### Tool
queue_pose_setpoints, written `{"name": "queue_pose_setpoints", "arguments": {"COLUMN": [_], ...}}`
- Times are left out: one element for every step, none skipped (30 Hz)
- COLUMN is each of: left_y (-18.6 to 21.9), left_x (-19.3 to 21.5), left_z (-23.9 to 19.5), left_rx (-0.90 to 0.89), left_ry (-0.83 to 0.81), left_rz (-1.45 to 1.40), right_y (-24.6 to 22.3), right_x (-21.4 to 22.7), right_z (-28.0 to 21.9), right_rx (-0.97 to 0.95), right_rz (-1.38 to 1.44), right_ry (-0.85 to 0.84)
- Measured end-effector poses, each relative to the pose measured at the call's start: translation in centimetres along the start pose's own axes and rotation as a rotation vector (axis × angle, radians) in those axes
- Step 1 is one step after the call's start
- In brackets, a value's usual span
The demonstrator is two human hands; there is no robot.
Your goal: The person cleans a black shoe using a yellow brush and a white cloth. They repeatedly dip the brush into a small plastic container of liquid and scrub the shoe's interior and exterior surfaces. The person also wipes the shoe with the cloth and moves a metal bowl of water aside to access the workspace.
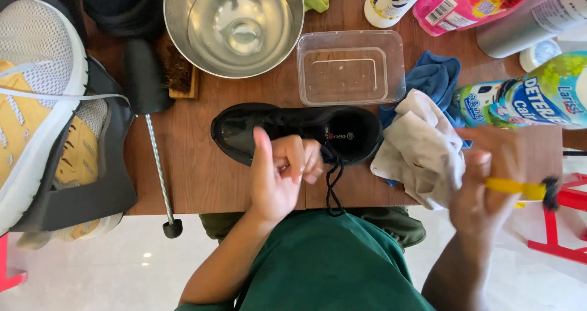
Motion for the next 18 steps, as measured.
{"name": "queue_pose_setpoints", "arguments": {"left_y": [1.7, 2.9, 3.1, 3.9, 4.5, 4.8, 5.2, 5.6, 5.9, 6.2, 6.5, 6.6, 6.6, 6.6, 6.5, 6.4, 6.2, 6.3], "left_x": [-0.7, -1.9, -1.7, -2.1, -2.5, -2.6, -2.9, -3.1, -3.0, -3.0, -2.9, -2.5, -2.3, -1.9, -1.5, -1.3, -1.1, -1.1], "left_z": [-0.6, -1.5, -1.4, -1.8, -2.2, -2.5, -2.9, -3.5, -3.8, -4.1, -4.5, -4.7, -5.0, -5.4, -5.5, -5.7, -5.9, -6.0], "left_rx": [-0.176, -0.352, -0.35, -0.463, -0.579, -0.579, -0.618, -0.654, -0.651, -0.677, -0.703, -0.702, -0.715, -0.724, -0.719, -0.734, -0.749, -0.749], "left_ry": [-0.073, -0.147, -0.156, -0.166, -0.176, -0.185, -0.185, -0.179, -0.184, -0.181, -0.179, -0.183, -0.189, -0.193, -0.197, -0.236, -0.276, -0.282], "left_rz": [0.364, 0.725, 0.722, 0.9, 1.078, 1.072, 1.183, 1.296, 1.292, 1.359, 1.425, 1.421, 1.461, 1.501, 1.497, 1.488, 1.479, 1.478], "right_y": [-0.9, -1.8, -2.5, -3.4, -4.4, -4.7, -4.6, -4.5, -4.5, -3.9, -3.3, -2.4, -0.4, 1.5, 1.4, 1.0, 0.7, -0.7], "right_x": [-0.5, -0.9, -1.1, -2.5, -3.9, -4.0, -4.9, -5.7, -5.6, -5.7, -5.7, -5.8, -5.8, -5.7, -5.6, -5.1, -4.7, -4.2], "right_z": [0.0, -0.2, 0.2, 0.5, 0.7, 0.7, 0.5, 0.1, -0.2, -0.6, -1.0, -2.0, -3.1, -4.4, -4.6, -4.7, -4.7, -3.8], "right_rx": [0.037, 0.072, 0.069, 0.062, 0.055, 0.052, 0.002, -0.051, -0.056, -0.109, -0.163, -0.166, -0.25, -0.336, -0.341, -0.33, -0.318, -0.322], "right_rz": [0.077, 0.151, 0.145, 0.252, 0.359, 0.352, 0.31, 0.27, 0.266, 0.178, 0.091, 0.087, -0.029, -0.145, -0.149, -0.125, -0.101, -0.102], "right_ry": [-0.043, -0.085, -0.078, -0.194, -0.311, -0.303, -0.356, -0.413, -0.411, -0.422, -0.433, -0.429, -0.431, -0.433, -0.434, -0.393, -0.353, -0.348]}}
Point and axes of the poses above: each hand's wrist, its own z-axis towards the middle knuckle, its own x-axis out of the back of the hand, y = z × x, the point moved 10 cm from there along z, towards the middle knuckle, and after that the axes turned 13 degrees about -z, right-handed, at the moved point
